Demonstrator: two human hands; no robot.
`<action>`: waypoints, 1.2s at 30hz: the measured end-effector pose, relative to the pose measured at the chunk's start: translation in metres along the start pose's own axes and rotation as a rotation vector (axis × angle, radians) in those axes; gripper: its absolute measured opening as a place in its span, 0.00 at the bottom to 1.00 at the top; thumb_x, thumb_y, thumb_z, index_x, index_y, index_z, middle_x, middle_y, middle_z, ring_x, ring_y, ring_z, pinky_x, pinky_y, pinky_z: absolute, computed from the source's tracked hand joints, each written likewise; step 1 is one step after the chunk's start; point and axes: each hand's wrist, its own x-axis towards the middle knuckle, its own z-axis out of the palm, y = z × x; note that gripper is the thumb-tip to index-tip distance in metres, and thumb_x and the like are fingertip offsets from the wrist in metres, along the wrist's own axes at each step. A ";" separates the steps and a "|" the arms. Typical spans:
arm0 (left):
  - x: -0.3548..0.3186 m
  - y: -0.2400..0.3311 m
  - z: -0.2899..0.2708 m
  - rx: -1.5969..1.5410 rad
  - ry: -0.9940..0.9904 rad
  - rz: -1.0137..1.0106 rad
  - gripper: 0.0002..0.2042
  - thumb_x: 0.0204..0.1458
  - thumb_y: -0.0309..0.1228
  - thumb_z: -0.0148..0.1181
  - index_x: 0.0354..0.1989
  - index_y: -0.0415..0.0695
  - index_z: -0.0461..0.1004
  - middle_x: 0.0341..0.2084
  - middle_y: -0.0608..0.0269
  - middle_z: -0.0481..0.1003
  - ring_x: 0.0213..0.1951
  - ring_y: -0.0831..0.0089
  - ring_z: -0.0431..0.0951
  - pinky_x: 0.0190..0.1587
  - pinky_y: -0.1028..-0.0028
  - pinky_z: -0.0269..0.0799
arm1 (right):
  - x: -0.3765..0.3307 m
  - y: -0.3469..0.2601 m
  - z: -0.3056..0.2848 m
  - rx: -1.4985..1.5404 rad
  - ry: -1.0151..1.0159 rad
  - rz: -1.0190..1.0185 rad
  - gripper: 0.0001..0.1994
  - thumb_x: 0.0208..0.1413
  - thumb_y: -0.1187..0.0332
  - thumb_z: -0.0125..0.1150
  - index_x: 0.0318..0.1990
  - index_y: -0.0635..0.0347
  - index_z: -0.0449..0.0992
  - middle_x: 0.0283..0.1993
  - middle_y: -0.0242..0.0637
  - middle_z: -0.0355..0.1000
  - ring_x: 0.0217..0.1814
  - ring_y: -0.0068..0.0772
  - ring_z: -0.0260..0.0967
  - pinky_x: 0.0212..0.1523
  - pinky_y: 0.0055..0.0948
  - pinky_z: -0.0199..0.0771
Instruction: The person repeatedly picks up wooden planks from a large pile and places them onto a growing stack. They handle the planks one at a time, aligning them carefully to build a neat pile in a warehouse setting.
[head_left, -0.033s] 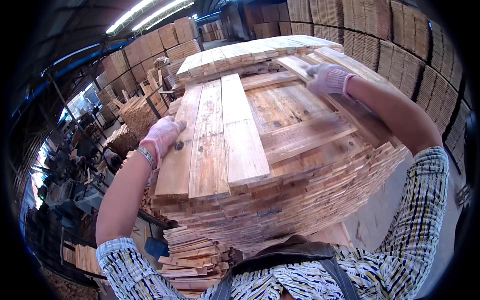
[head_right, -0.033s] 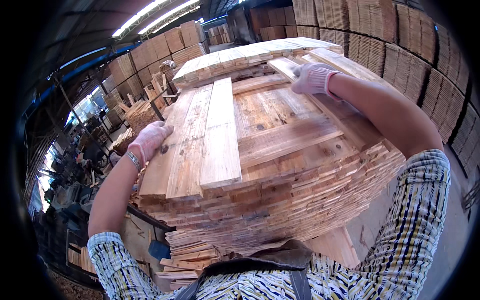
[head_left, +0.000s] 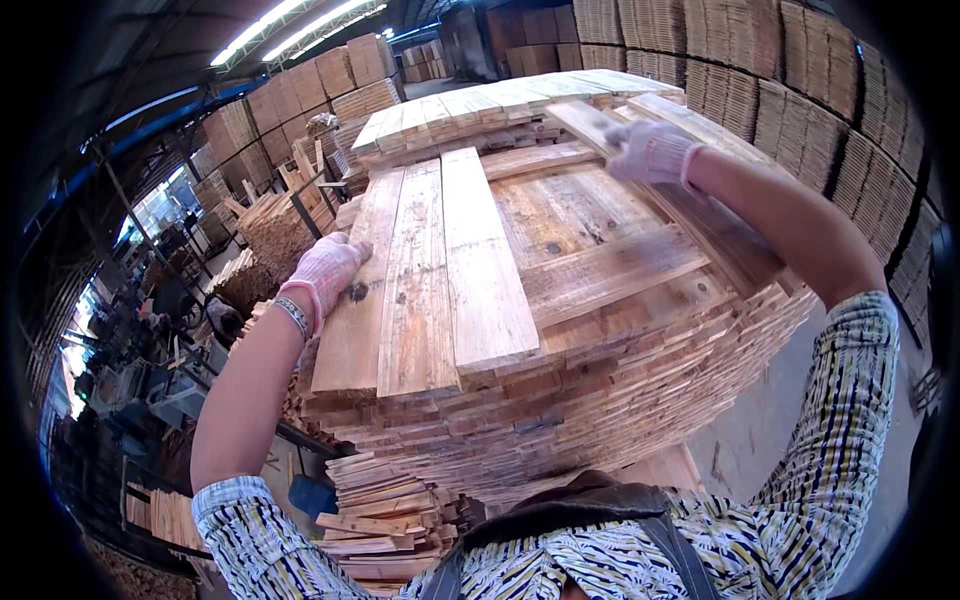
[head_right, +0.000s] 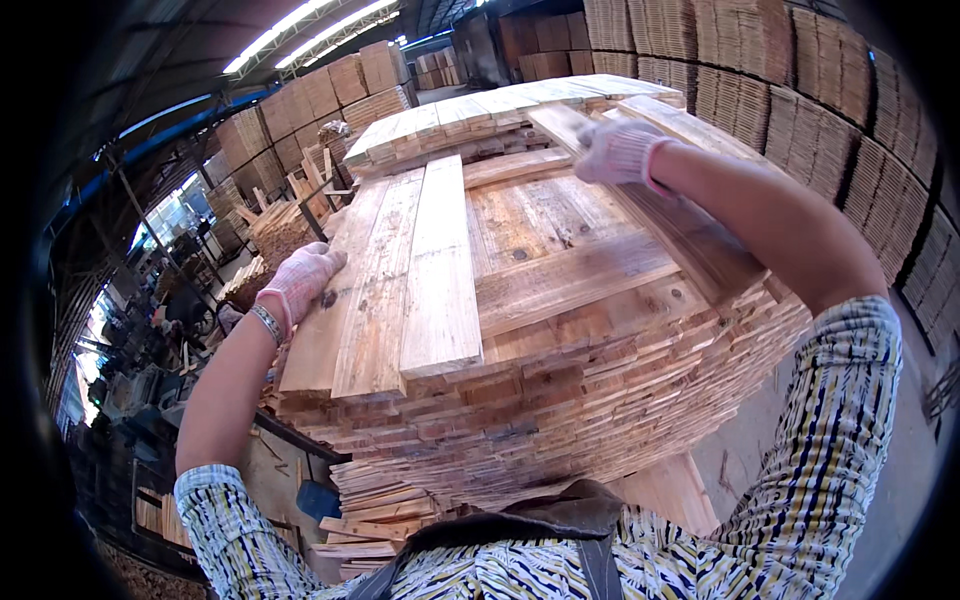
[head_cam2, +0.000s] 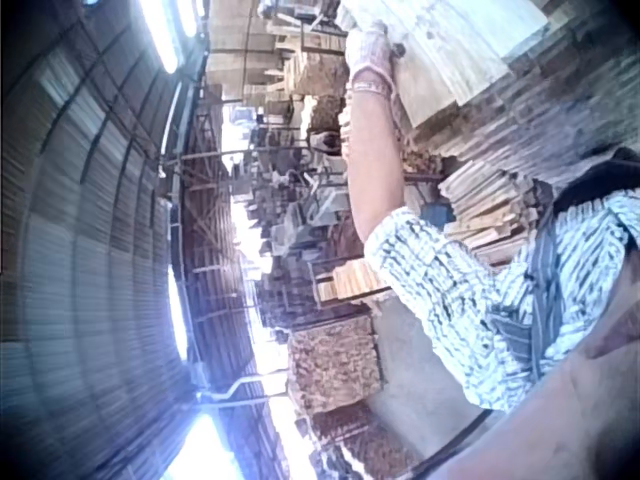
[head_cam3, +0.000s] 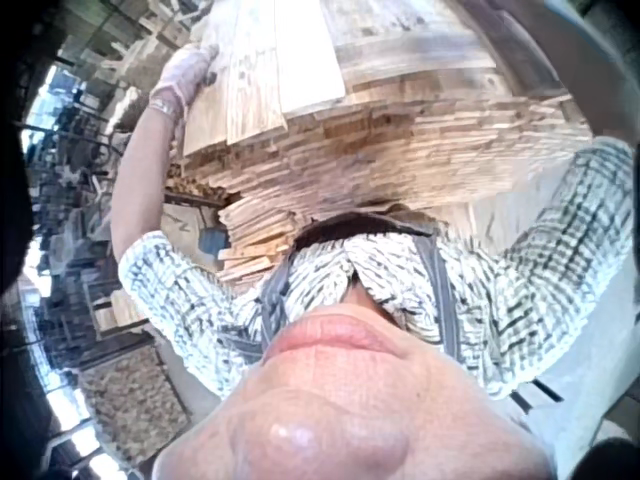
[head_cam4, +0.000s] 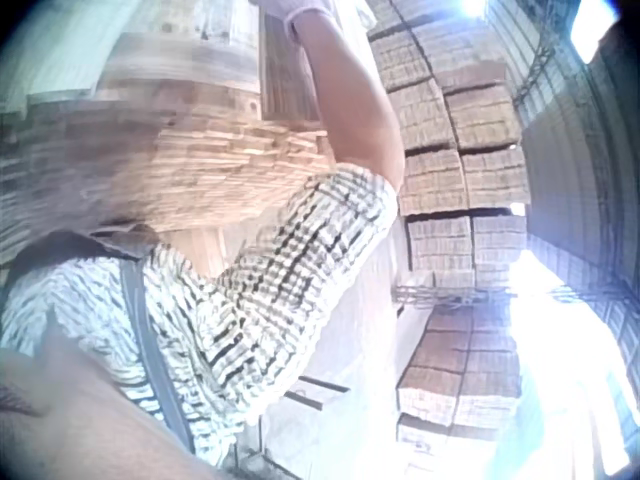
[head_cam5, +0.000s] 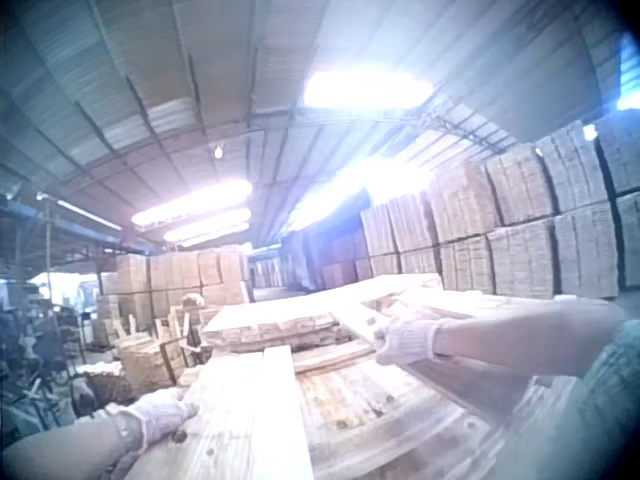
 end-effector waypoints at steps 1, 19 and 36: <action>-0.002 0.002 -0.001 0.171 -0.021 0.069 0.18 0.60 0.39 0.53 0.47 0.35 0.75 0.41 0.49 0.77 0.47 0.58 0.77 0.51 0.64 0.70 | 0.004 -0.010 -0.003 0.069 -0.045 -0.005 0.28 0.48 0.62 0.51 0.60 0.60 0.71 0.57 0.48 0.73 0.57 0.39 0.73 0.57 0.36 0.73; -0.041 0.008 -0.024 0.193 0.031 -0.117 0.32 0.57 0.47 0.56 0.65 0.39 0.59 0.51 0.45 0.75 0.53 0.58 0.77 0.55 0.64 0.70 | 0.026 -0.145 0.053 0.467 -0.053 -0.315 0.36 0.55 0.48 0.55 0.66 0.65 0.62 0.69 0.51 0.61 0.70 0.47 0.60 0.69 0.36 0.58; 0.014 -0.027 -0.045 -0.186 -0.117 -0.137 0.22 0.58 0.44 0.58 0.48 0.35 0.75 0.42 0.58 0.76 0.43 0.70 0.74 0.48 0.69 0.68 | 0.026 -0.072 0.017 0.313 0.003 -0.325 0.39 0.58 0.42 0.51 0.70 0.60 0.56 0.71 0.54 0.55 0.72 0.49 0.55 0.70 0.43 0.58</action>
